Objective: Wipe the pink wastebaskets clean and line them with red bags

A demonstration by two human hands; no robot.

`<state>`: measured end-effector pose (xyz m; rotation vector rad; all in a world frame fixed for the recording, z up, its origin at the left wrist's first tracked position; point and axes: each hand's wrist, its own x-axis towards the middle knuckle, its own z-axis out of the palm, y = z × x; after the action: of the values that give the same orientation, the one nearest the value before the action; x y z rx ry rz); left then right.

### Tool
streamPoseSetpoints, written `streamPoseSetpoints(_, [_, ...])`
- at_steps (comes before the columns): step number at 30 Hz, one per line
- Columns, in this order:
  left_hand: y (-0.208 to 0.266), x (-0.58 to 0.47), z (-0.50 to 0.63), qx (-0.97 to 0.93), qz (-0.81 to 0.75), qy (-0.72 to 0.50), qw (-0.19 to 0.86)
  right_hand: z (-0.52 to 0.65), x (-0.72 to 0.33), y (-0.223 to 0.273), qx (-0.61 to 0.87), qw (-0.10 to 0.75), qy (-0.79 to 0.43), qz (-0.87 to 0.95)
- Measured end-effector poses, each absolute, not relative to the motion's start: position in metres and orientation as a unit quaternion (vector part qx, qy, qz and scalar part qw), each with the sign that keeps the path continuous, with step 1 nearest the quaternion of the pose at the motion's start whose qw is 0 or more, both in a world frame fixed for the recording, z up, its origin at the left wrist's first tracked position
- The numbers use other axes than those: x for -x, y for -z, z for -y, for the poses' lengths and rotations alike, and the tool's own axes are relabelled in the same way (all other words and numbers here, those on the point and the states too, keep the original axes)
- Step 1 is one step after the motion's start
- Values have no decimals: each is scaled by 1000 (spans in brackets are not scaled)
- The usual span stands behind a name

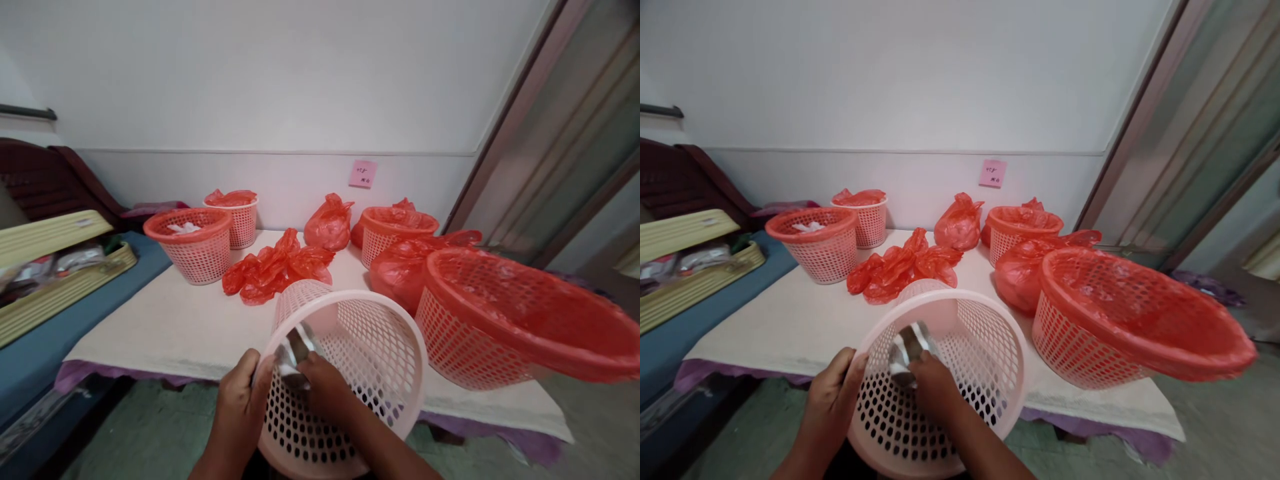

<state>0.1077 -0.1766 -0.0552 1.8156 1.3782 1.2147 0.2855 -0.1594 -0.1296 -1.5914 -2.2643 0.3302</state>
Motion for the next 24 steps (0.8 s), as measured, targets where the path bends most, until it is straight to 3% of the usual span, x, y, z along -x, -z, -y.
streamPoseSetpoints(4, [52,-105,174,-648,-532,-471,276,184,-312,99,584,3,-87,807])
streamPoseSetpoints(9, [49,-103,168,-655,-537,-462,264,222,-323,75,573,-71,-80,813])
streamPoseSetpoints(14, [47,-108,170,-661,-528,-454,280,227,-346,77,573,-64,28,817])
streamPoseSetpoints(20, [47,-110,172,-664,-532,-449,272,210,-382,32,651,3,166,741])
streamPoseSetpoints(24, [49,-113,172,-678,-528,-450,242,217,-367,54,679,-7,112,725])
